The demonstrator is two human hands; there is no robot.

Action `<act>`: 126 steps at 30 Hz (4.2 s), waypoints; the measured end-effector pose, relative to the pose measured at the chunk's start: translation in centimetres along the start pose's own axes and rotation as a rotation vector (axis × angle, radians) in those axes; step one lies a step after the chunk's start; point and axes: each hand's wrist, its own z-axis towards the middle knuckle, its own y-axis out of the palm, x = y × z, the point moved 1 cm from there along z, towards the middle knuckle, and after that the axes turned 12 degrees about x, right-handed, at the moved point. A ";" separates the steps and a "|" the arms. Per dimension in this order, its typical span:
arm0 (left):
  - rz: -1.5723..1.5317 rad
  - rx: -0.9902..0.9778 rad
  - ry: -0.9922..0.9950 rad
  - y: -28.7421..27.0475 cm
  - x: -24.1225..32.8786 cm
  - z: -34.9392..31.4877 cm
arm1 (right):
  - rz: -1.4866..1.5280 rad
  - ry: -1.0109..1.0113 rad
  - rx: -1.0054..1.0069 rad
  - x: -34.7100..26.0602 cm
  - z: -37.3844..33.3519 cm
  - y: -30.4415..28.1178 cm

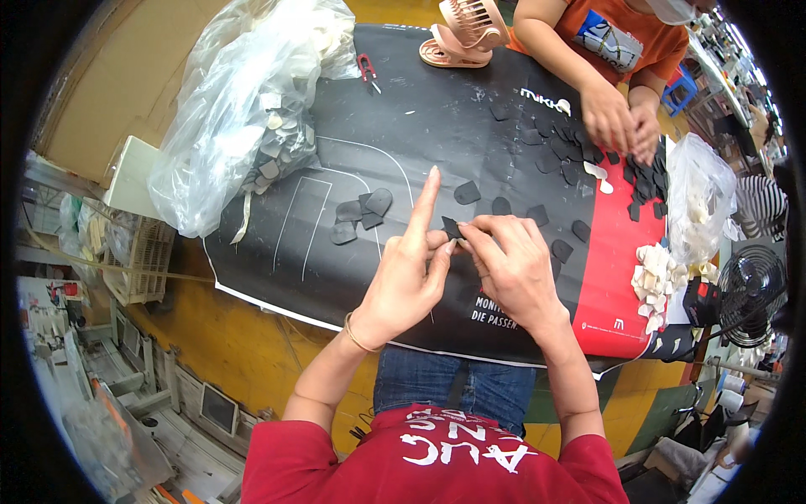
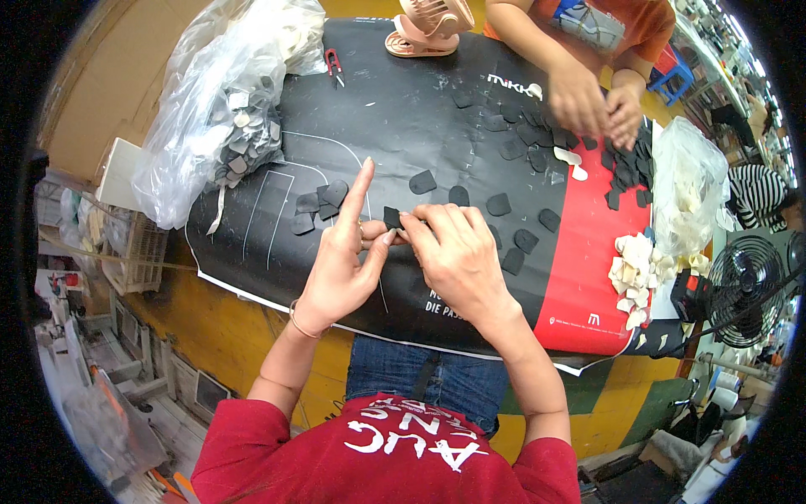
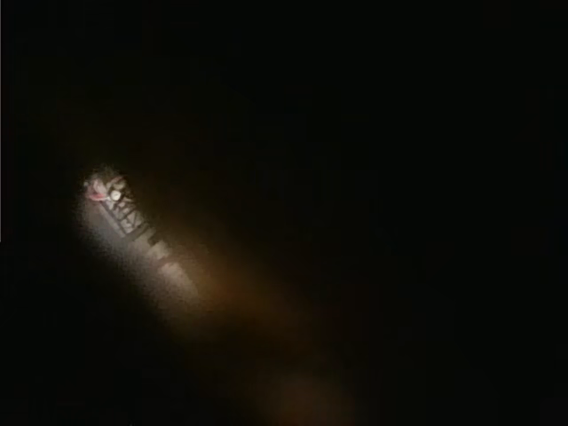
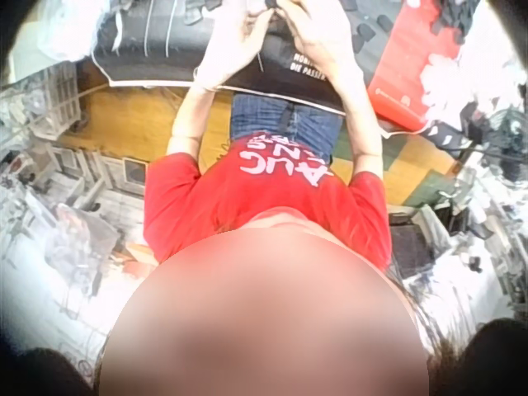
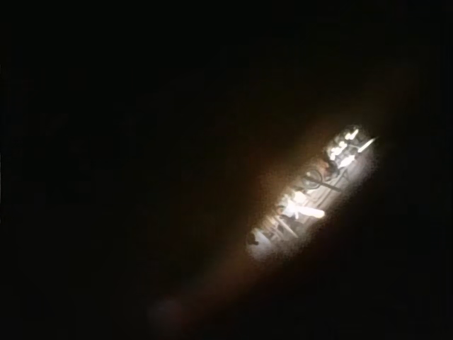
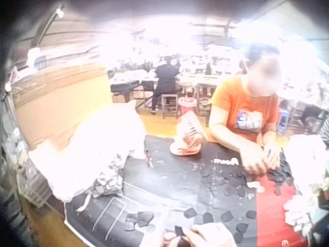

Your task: The person sorts small black and white fabric pieces on a table, picking them up and placing them into separate piles and a plastic bag. The person also handles a small fan and adjusts its position on the table.

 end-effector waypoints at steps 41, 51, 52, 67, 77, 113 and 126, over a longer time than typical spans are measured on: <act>0.441 0.393 0.403 -4.8 -4.8 1.1 | 0.848 0.800 -0.210 0.3 3.7 6.0; 0.432 0.283 0.490 -4.1 -5.8 -0.8 | 0.962 1.006 -0.319 0.8 3.1 7.7; 0.426 0.246 0.491 -3.9 -5.9 -1.2 | 0.904 1.010 -0.332 0.9 3.1 7.9; 0.493 0.251 0.422 -5.4 -3.8 -2.3 | 0.681 0.611 -0.178 1.0 4.2 6.9; -0.422 0.089 -0.269 -6.5 -5.8 1.4 | 0.549 0.172 0.096 -0.6 4.9 6.6; 0.149 0.367 -0.188 -6.4 -4.9 -1.4 | 0.468 0.172 0.069 -4.1 6.3 2.7; -0.324 0.373 -0.346 -6.4 -4.1 -3.1 | 0.403 0.432 -0.035 -1.1 4.0 6.1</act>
